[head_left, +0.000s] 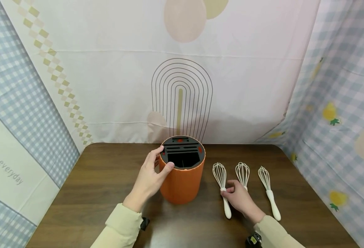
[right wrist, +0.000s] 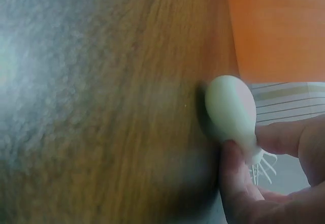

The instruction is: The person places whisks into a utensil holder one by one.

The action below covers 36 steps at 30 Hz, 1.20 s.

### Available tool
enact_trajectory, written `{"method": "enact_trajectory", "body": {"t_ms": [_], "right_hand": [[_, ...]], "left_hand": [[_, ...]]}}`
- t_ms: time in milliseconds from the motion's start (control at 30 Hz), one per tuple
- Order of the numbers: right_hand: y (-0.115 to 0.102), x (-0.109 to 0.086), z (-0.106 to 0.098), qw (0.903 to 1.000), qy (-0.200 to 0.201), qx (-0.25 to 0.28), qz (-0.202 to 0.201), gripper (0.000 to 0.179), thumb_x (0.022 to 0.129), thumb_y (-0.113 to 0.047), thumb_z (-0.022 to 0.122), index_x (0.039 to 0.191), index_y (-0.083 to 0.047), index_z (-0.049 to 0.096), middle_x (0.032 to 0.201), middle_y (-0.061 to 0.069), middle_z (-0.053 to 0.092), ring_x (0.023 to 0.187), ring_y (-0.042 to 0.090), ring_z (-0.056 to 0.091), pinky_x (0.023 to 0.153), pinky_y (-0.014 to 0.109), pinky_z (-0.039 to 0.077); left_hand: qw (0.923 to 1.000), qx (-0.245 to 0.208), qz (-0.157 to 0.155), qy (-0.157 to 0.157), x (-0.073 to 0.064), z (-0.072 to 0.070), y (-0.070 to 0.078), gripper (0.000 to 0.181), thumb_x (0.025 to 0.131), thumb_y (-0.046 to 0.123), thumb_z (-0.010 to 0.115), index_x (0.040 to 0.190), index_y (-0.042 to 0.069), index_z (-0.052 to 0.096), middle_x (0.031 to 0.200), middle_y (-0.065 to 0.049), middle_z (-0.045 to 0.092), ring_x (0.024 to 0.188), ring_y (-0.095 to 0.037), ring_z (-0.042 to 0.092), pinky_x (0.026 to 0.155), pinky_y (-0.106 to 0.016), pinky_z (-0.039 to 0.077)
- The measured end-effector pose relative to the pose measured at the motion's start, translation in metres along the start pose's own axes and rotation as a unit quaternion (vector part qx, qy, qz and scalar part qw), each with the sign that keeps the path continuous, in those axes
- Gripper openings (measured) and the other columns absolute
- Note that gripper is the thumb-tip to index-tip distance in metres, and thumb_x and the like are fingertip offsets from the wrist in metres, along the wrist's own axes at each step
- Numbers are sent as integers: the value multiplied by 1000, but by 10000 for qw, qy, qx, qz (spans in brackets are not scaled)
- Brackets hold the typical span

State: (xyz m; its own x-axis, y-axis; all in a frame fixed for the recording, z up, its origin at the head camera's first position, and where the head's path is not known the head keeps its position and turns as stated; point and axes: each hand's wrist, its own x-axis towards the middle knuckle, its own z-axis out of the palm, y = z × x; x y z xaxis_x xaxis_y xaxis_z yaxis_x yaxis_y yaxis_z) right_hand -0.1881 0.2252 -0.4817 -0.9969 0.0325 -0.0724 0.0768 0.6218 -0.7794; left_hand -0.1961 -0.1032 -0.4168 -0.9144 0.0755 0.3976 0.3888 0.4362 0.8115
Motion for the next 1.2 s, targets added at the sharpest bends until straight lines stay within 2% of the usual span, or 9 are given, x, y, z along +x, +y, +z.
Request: {"method": "enact_trajectory", "body": {"t_ms": [100,200,300,600,733,1200], "right_hand": [[2,0,1,9999,104,-56,83,33,84,-13,71,105,10,62,81,7,65,73,16,58,65,31,48],[3,0,4,9997,193,-117,64,16,83,-13,72,84,2,68,74,3,64,68,14,56,62,29,46],[4,0,6,9997,216,-131,48,13,83,-12,72,77,-2,68,71,2,62,65,15,53,60,30,44],[6,0,7,9997,100,-72,199,15,84,-14,72,79,-1,67,73,3,61,67,16,53,61,30,44],[7,4,3,9997,108,-39,209,15,84,-15,72,79,-1,67,73,3,60,68,16,52,61,30,43],[11,3,0,9983,-92,515,269,15,86,-13,70,87,2,65,77,6,62,68,18,59,62,31,48]], "left_hand": [[10000,-89,-16,18,0,2,1,63,90,47,63,145,30,37,148,14,33,125,-16,46,103,-34,40],[9999,-143,4,66,-1,3,0,64,90,46,64,145,30,36,149,14,33,124,-17,46,103,-36,40],[9998,-169,4,121,-2,4,-1,64,90,46,64,146,31,36,148,14,34,124,-18,46,103,-39,40],[9997,-141,-90,184,-4,5,-3,65,89,46,64,146,33,35,145,9,37,123,-19,47,103,-38,41],[9998,-131,-12,177,0,7,-2,65,89,46,64,146,34,34,145,8,37,122,-19,47,103,-37,41],[9995,-146,32,276,0,11,-3,65,90,45,64,146,32,35,143,5,40,119,-18,48,102,-38,42]]}}
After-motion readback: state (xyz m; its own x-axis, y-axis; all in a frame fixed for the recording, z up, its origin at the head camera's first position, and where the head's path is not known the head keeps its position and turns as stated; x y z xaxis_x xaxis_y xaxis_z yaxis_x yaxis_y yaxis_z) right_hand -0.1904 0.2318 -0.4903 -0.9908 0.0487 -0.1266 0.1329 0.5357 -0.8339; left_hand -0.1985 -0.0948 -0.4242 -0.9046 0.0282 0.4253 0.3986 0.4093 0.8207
